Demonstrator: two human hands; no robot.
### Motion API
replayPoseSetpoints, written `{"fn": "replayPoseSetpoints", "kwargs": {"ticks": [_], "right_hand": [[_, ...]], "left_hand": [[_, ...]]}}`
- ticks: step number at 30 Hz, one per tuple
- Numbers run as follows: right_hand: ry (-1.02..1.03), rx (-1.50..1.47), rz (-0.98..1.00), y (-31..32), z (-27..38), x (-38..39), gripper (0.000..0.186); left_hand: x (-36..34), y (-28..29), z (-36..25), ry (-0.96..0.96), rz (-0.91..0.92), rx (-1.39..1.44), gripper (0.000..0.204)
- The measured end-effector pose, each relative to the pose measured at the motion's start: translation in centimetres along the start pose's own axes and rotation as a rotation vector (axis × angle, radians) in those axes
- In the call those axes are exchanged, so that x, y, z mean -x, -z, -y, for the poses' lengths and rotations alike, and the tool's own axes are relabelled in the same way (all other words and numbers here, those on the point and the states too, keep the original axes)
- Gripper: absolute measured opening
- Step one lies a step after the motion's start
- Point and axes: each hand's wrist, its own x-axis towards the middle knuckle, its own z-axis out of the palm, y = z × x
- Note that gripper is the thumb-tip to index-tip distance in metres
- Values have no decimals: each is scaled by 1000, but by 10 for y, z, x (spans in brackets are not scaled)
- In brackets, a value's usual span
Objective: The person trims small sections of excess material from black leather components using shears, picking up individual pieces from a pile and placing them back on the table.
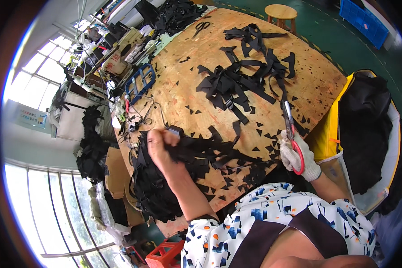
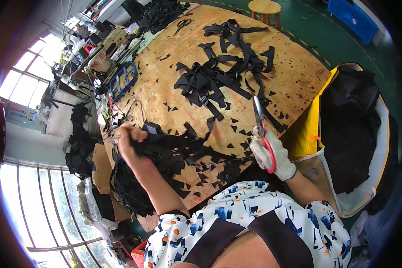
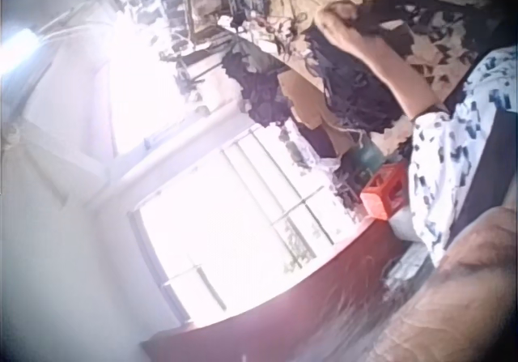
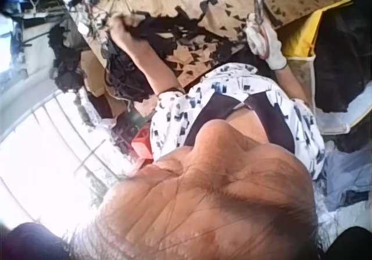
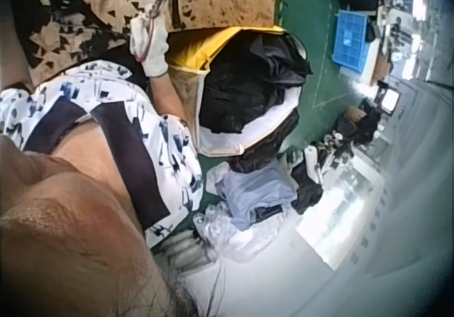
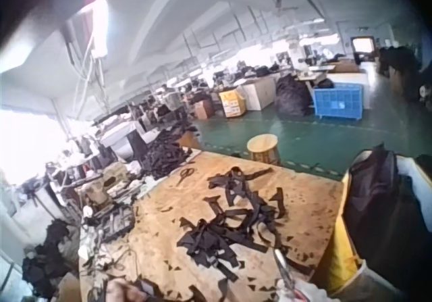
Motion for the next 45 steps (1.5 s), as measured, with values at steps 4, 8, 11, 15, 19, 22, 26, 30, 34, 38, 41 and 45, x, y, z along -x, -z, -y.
{"fn": "replayPoseSetpoints", "kwargs": {"ticks": [4,8,11,15,19,22,26,30,34,38,41,45], "right_hand": [[-26,-33,14,0,-2,2,23],[160,224,131,-4,5,19,34],[159,233,135,1,0,12,32],[153,199,110,5,1,11,36],[171,231,114,7,6,10,40],[208,255,85,12,-5,8,36],[157,244,83,3,-1,11,34],[116,210,112,7,1,16,35],[142,216,90,13,-4,15,31],[126,227,98,10,-4,19,35],[115,268,202,-1,4,17,36],[170,163,101,6,-6,24,38]], "left_hand": [[-18,-31,-5,-482,-193,-980,15],[-72,-23,82,-298,184,-1360,18],[-92,-26,157,-437,464,-1708,20],[-104,-37,215,-310,455,-1876,29],[-111,-45,235,-178,254,-1876,38],[-104,-37,257,-228,358,-1933,42],[-93,-28,255,-50,366,-1952,40],[-95,-32,236,9,374,-1913,27],[-78,-47,212,-4,420,-1797,27],[-58,-31,180,-103,424,-1529,35],[-26,-13,120,-179,316,-1437,39],[-20,-8,134,-163,500,-1299,36]]}}
